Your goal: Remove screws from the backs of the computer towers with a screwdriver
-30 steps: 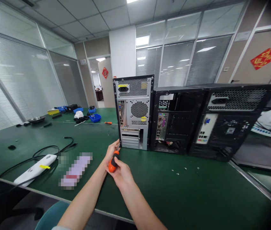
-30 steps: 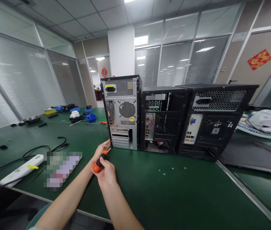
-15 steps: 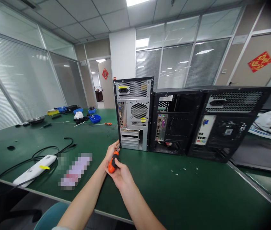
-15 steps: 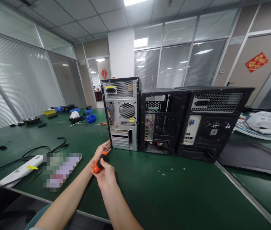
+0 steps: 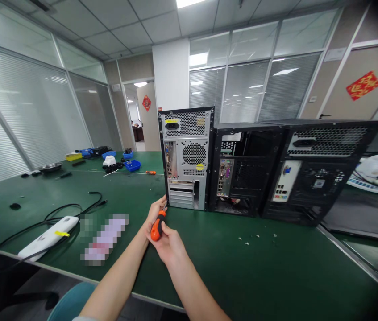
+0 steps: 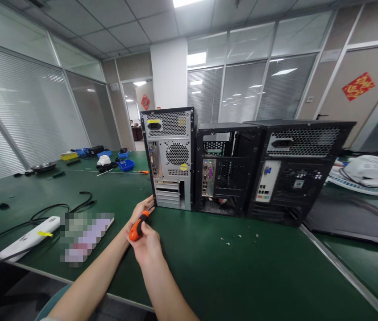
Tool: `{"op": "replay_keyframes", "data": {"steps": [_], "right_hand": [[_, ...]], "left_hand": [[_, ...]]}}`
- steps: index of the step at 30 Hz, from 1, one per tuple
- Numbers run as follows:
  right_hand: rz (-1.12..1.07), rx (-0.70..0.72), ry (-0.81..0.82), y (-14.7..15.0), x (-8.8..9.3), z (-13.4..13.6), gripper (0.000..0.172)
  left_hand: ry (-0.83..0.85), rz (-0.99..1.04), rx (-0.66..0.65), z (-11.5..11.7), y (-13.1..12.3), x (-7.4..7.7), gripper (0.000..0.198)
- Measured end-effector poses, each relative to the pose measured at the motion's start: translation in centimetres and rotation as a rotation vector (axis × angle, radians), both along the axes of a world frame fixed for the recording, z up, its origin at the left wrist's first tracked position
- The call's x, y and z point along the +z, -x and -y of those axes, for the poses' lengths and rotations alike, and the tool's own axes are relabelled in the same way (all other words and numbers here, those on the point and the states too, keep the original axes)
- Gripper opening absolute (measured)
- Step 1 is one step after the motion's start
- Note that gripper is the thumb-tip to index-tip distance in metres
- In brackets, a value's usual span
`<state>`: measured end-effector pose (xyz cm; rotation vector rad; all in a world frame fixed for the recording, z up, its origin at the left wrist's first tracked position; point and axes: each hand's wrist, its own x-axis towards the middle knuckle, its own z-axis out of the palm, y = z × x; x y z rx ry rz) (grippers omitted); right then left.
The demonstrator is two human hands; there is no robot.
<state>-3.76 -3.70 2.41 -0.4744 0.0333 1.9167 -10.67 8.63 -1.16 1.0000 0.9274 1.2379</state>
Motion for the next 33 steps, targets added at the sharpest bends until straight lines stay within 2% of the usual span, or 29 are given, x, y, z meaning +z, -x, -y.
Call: {"op": "replay_keyframes", "data": {"steps": [4,23,27,31,33], "right_hand": [[-0.021,0.0,-0.002,-0.06,-0.08,-0.01,0.012],[-0.035,-0.035,0.007,-0.31,0.31,0.28,0.027],[-0.033,-0.035,-0.02,-0.49,0.4,0.14,0.024],[0.003,-0.071,-0.077,-0.28,0.37,-0.05,0.01],[0.026,-0.091,-0.092,-0.07,0.21,-0.15,0.01]], "left_hand": [[0.002,0.006,-0.009,0.01,-0.05,0.14,0.054],[0.121,0.056,0.107,-0.17,-0.58,0.47,0.055],[0.115,0.047,0.121,0.01,-0.7,0.61,0.053],[0.098,0.053,0.125,0.11,-0.74,0.52,0.051],[0.093,0.063,0.125,0.12,-0.75,0.53,0.051]]}}
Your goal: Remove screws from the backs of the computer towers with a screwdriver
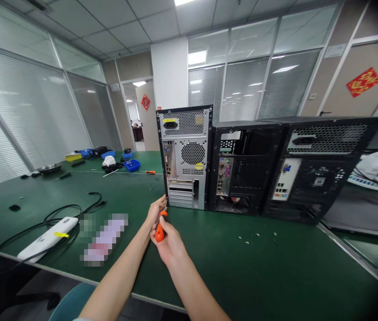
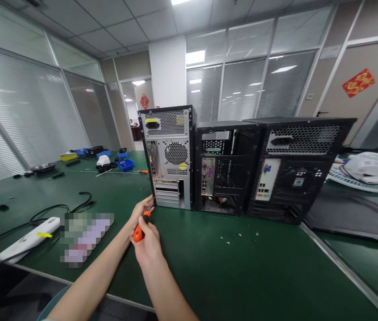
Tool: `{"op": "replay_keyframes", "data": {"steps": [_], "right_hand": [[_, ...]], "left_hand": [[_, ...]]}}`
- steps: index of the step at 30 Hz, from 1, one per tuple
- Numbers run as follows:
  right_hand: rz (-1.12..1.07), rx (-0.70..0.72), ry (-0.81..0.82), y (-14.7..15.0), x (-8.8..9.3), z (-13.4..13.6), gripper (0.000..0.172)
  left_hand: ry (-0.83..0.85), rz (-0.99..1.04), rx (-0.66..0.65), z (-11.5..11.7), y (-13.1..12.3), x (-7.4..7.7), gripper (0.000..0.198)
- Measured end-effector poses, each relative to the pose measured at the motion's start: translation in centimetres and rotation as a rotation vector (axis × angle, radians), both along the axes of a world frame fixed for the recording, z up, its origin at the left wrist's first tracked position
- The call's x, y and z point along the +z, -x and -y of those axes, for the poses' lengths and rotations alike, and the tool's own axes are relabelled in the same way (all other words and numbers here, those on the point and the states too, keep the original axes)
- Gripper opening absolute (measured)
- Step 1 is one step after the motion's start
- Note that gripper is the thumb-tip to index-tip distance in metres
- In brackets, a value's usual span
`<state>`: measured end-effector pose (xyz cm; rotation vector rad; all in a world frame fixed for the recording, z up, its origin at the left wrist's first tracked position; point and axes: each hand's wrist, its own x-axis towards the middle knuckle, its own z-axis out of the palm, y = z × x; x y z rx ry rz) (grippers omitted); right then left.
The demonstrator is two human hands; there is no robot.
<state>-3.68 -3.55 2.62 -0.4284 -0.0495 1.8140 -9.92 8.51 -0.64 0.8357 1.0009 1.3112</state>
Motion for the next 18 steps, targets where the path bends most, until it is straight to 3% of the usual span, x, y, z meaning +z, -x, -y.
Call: {"op": "replay_keyframes", "data": {"steps": [5,18], "right_hand": [[0.032,-0.015,0.016,0.2,-0.39,-0.11,0.017],[0.036,0.009,0.109,0.09,-0.29,-0.03,0.013]], "left_hand": [[0.023,0.006,0.0,0.08,-0.01,0.23,0.052],[0.01,-0.02,-0.011,0.32,-0.02,0.23,0.057]]}}
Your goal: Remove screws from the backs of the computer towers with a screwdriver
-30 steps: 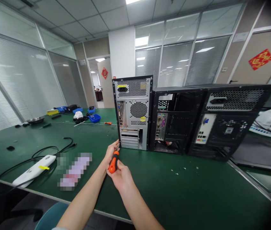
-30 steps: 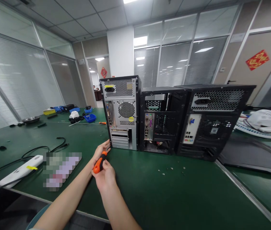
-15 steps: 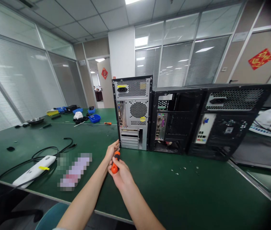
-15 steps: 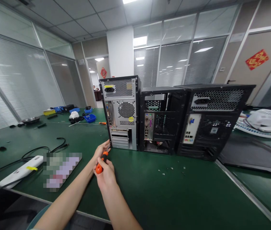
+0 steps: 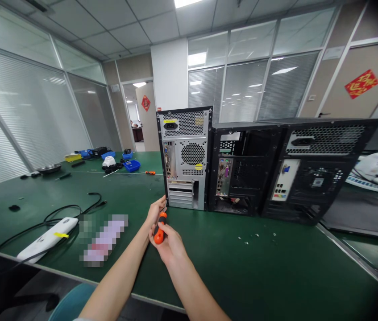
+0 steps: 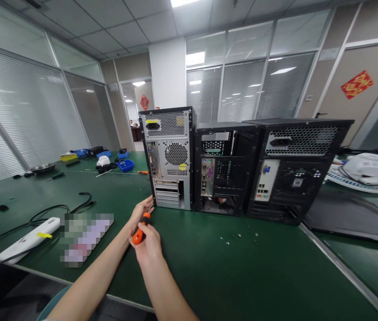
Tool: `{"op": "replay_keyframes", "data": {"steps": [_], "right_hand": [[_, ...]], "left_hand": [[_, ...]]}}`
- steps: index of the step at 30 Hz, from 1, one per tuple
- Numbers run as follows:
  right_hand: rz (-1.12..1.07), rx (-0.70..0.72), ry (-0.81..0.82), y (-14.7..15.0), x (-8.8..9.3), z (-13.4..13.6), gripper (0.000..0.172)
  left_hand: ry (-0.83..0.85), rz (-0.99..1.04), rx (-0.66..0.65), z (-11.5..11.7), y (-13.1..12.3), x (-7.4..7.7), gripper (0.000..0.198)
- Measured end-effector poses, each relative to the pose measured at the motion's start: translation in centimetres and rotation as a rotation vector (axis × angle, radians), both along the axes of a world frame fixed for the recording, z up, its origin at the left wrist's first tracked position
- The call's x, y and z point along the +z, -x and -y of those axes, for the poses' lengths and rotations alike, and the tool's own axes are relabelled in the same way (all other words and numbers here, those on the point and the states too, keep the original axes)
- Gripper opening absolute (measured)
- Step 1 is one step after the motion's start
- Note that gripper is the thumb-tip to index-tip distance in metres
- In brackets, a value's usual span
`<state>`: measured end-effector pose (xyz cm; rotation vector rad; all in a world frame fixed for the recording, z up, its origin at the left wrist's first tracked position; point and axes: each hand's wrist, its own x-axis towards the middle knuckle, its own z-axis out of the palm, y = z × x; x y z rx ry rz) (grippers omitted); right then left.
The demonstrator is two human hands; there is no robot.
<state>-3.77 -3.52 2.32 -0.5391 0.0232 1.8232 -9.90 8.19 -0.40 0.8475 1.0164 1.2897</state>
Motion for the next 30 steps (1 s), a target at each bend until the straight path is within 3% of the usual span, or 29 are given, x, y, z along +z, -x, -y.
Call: {"op": "replay_keyframes", "data": {"steps": [12,30], "right_hand": [[-0.031,0.052,0.02,0.01,-0.36,-0.11,0.012],[-0.061,0.083,0.032,0.01,-0.36,0.09,0.017]], "left_hand": [[-0.041,-0.001,-0.031,-0.14,0.2,-0.47,0.055],[-0.005,-0.035,-0.045,0.23,-0.04,0.41,0.058]]}}
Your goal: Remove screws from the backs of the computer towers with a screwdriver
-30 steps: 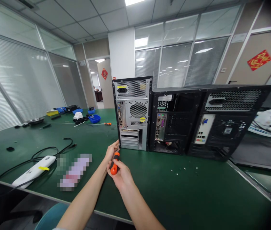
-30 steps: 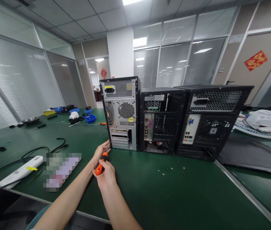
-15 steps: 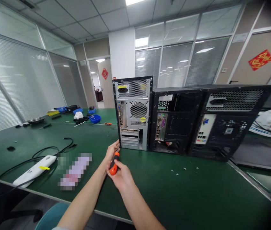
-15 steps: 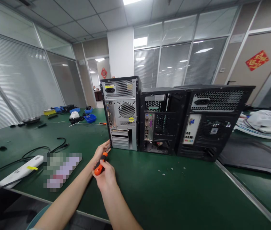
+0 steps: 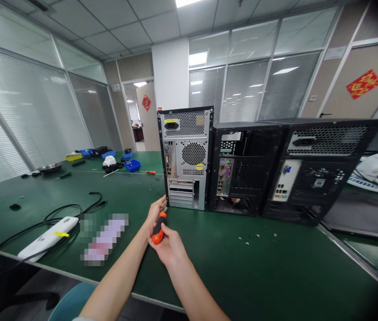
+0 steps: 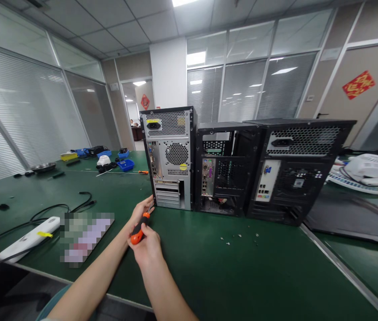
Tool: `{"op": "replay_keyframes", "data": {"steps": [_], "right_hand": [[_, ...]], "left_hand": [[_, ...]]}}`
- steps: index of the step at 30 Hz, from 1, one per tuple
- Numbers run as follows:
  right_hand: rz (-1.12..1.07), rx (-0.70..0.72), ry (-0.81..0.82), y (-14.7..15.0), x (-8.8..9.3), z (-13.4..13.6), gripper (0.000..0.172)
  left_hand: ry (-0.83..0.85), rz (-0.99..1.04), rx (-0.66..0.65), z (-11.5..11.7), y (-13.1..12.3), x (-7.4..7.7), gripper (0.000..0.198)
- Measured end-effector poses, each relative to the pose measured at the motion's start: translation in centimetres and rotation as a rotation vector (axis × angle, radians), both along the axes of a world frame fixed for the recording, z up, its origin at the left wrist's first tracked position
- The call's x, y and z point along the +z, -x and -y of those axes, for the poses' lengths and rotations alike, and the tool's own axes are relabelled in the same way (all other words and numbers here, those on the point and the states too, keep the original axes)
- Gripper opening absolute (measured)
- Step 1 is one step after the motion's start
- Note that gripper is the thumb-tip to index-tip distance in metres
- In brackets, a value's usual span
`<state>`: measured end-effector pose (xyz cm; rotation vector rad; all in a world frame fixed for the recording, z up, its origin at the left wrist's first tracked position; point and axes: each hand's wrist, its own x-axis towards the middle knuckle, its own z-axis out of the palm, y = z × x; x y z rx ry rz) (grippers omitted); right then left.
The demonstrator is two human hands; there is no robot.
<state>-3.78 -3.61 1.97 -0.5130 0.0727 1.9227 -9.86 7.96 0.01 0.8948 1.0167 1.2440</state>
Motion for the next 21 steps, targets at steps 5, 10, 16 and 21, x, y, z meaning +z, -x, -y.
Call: {"op": "replay_keyframes", "data": {"steps": [5,10,16,21], "right_hand": [[-0.004,-0.004,-0.012,0.0,0.0,0.0,0.013],[-0.02,-0.001,-0.018,-0.1,0.2,0.2,0.016],[-0.051,-0.002,-0.02,-0.1,0.3,0.2,0.017],[-0.067,-0.015,-0.027,-0.1,0.2,0.2,0.018]], "left_hand": [[-0.001,0.009,0.002,-0.2,0.1,-0.2,0.056],[-0.002,0.031,0.011,-0.3,0.2,-0.4,0.057],[-0.014,0.036,0.009,-0.7,0.3,-0.9,0.057],[-0.002,0.042,0.026,-1.3,0.5,-1.5,0.056]]}}
